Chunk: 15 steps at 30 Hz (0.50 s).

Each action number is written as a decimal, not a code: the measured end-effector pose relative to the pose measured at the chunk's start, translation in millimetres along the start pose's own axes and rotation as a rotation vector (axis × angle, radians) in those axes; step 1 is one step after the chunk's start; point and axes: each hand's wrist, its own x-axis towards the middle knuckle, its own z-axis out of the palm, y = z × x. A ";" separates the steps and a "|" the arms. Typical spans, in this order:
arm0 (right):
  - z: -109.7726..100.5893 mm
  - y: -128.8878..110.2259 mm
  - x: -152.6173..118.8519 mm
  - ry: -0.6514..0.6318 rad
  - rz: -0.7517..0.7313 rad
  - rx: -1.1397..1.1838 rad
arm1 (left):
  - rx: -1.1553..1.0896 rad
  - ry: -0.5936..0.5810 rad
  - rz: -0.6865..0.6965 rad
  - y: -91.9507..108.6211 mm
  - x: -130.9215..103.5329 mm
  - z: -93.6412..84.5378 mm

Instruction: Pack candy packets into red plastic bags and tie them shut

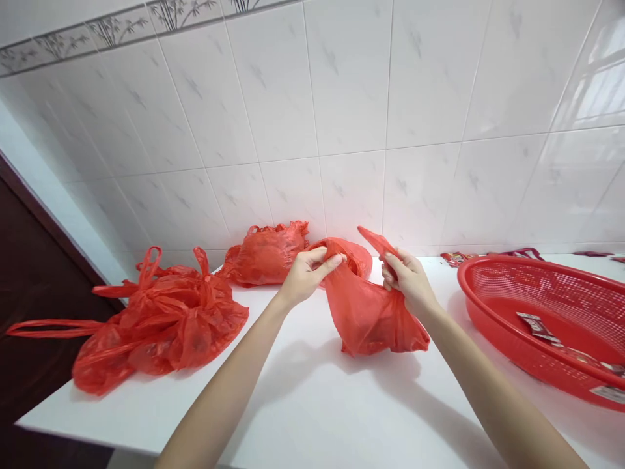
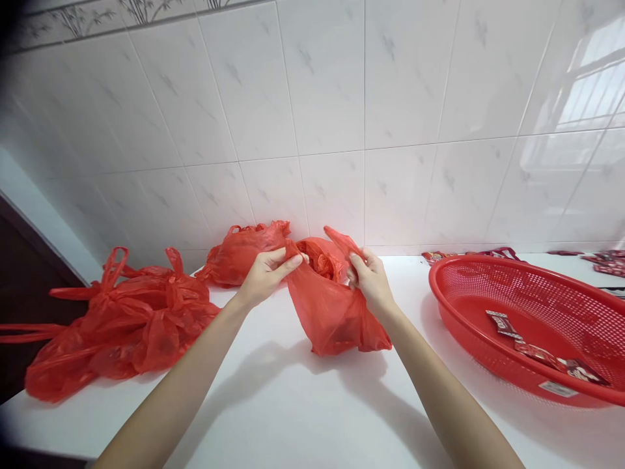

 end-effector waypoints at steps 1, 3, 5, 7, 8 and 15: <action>1.7 -0.5 -1.3 -0.045 0.001 -0.070 | 0.057 -0.037 0.061 5.5 0.8 2.2; 5.5 -1.5 -4.6 -0.158 0.001 -0.172 | 0.160 -0.105 0.159 14.9 2.8 8.6; 8.9 -2.8 -8.2 -0.259 0.007 -0.206 | 0.246 -0.157 0.197 19.9 5.4 15.7; 10.2 -4.8 -11.5 -0.322 0.009 -0.202 | 0.321 -0.179 0.167 19.9 8.2 21.4; 9.9 -5.9 -12.7 -0.344 0.006 -0.203 | 0.350 -0.170 0.136 18.3 9.5 23.4; -1.3 -5.9 -8.1 -0.456 -0.159 -0.413 | 0.338 -0.071 -0.089 2.3 13.4 27.5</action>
